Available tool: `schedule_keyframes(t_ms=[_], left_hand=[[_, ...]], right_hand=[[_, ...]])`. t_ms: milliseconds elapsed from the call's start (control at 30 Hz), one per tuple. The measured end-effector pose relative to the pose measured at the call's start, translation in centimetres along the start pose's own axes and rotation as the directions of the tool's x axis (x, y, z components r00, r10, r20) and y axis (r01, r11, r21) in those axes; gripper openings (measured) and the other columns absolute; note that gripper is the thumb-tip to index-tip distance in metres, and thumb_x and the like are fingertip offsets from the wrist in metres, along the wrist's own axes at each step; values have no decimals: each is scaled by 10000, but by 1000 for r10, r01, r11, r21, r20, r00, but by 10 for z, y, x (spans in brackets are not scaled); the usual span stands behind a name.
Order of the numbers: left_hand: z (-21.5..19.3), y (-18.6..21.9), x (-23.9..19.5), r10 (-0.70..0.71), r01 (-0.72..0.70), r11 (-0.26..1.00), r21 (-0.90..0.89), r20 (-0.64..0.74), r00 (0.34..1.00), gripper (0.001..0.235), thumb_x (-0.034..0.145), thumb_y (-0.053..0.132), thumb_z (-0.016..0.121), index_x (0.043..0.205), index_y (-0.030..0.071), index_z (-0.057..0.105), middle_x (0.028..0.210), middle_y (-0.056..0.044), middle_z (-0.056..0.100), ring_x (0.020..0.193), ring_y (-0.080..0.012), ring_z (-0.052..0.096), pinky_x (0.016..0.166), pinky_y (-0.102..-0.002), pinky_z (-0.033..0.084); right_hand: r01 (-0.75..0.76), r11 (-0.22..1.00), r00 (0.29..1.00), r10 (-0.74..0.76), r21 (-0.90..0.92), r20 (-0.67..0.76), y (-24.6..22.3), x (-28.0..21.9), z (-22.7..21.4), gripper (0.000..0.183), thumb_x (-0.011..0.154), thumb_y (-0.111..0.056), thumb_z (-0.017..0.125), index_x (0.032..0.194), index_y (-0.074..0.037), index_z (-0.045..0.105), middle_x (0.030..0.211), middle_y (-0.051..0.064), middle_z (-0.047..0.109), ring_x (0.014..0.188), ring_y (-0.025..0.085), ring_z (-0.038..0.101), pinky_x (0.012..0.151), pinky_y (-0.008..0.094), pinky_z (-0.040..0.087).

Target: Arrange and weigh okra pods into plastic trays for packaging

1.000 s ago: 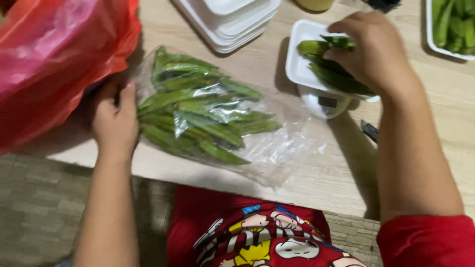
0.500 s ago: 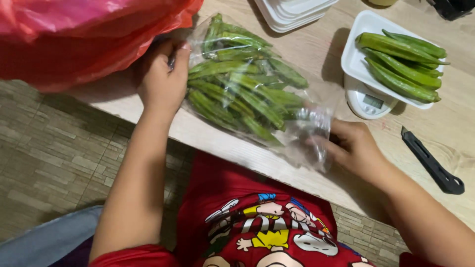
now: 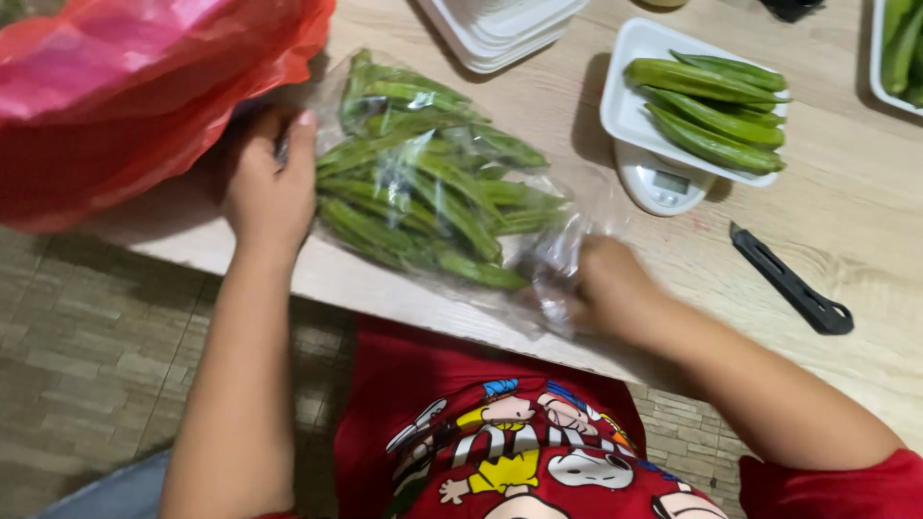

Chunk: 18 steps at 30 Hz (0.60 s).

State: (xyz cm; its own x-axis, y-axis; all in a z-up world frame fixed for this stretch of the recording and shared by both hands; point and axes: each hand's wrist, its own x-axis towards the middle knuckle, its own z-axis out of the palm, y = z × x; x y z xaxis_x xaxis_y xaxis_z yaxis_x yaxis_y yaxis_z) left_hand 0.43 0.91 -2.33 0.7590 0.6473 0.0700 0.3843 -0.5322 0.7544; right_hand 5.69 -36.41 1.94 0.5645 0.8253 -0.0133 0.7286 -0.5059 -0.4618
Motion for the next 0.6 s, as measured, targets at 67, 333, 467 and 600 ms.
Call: schedule_keyframes(t_ms=[67, 333, 467, 600], left_hand=[[0, 0, 0, -73, 73, 997, -32, 12, 997, 535, 1040, 633, 575, 1347, 207, 674, 1232, -165, 708, 1236, -398, 586, 1035, -555, 447], [-5, 3, -3, 38, -38, 998, 48, 12, 999, 395, 1042, 549, 505, 1185, 236, 699, 1081, -196, 728, 1000, -500, 629, 796, -540, 445], [-1, -4, 1, 39, -39, 996, 76, 1, 999, 505, 1027, 566, 503, 1346, 214, 674, 1226, -187, 701, 1092, -493, 611, 875, -540, 445], [3, -12, 3, 52, -50, 995, 86, -27, 998, 446, 1067, 539, 523, 1290, 215, 733, 1119, -208, 726, 1043, -481, 644, 844, -513, 461]], right_hand=[[-93, 995, 992, 94, -21, 84, 3, -6, -43, 363, 807, -368, 804, 676, -33, 751, 689, 174, 668, 679, 441, 673, 650, 532, 535], [-173, 982, 983, 176, -71, 43, 54, -48, -184, 288, 698, -273, 834, 935, -115, 786, 1002, 15, 782, 816, 143, 686, 682, 300, 495], [-72, 909, 977, -18, -409, -214, 96, -25, -162, 270, 939, -265, 863, 1110, -68, 796, 1071, 119, 708, 1002, 325, 622, 877, 427, 439], [-55, 857, 909, -169, -513, -381, 112, -11, -148, 255, 984, -220, 993, 1090, -62, 824, 1025, 68, 717, 949, 306, 514, 798, 398, 441]])
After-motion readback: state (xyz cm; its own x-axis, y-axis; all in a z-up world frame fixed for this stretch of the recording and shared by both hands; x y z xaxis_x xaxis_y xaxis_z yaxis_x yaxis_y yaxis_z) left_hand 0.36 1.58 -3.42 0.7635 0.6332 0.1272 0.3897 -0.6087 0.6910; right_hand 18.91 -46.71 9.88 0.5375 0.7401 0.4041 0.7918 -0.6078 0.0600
